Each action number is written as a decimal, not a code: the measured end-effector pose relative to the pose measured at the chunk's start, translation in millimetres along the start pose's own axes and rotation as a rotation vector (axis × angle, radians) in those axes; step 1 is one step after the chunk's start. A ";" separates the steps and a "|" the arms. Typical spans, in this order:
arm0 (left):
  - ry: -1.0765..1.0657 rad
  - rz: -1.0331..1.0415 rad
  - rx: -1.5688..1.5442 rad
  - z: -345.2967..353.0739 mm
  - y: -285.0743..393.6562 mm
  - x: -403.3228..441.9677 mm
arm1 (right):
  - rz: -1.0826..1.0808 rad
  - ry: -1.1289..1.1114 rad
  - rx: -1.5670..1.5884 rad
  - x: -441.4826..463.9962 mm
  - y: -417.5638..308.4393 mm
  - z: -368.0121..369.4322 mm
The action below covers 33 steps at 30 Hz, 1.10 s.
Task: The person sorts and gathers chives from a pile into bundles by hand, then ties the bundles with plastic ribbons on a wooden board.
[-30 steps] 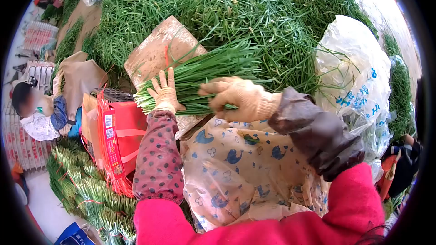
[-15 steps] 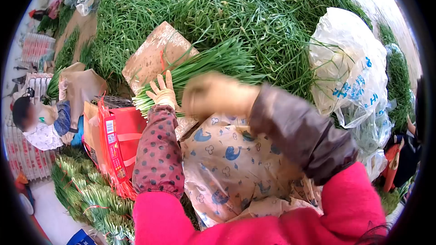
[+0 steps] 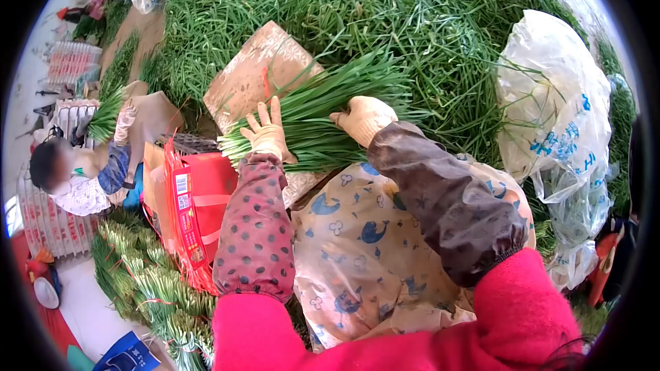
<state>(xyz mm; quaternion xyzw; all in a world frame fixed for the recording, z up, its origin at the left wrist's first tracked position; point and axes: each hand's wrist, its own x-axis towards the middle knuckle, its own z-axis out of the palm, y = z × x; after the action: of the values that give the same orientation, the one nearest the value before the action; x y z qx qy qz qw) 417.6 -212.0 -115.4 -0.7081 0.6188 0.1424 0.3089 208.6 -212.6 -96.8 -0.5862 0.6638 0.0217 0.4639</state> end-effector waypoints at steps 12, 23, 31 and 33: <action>0.090 0.066 -0.145 5.3 -8.4 -1.1 | -0.326 0.119 0.792 -23.9 32.8 64.4; 0.015 0.036 -0.057 6.6 -2.3 3.7 | -0.462 0.098 0.913 11.8 -51.1 74.3; 0.042 0.032 -0.057 12.4 -0.4 7.3 | -0.327 -0.388 -0.162 28.7 -28.5 68.0; 0.032 0.039 -0.072 8.1 0.0 4.3 | -0.381 -0.043 -0.076 11.2 -10.0 13.8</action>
<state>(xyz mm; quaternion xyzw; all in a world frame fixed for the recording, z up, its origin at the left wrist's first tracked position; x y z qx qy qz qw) 419.9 -210.5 -124.1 -0.7087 0.6318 0.1591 0.2706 226.0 -216.4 -106.6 -0.7176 0.5294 -0.0289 0.4515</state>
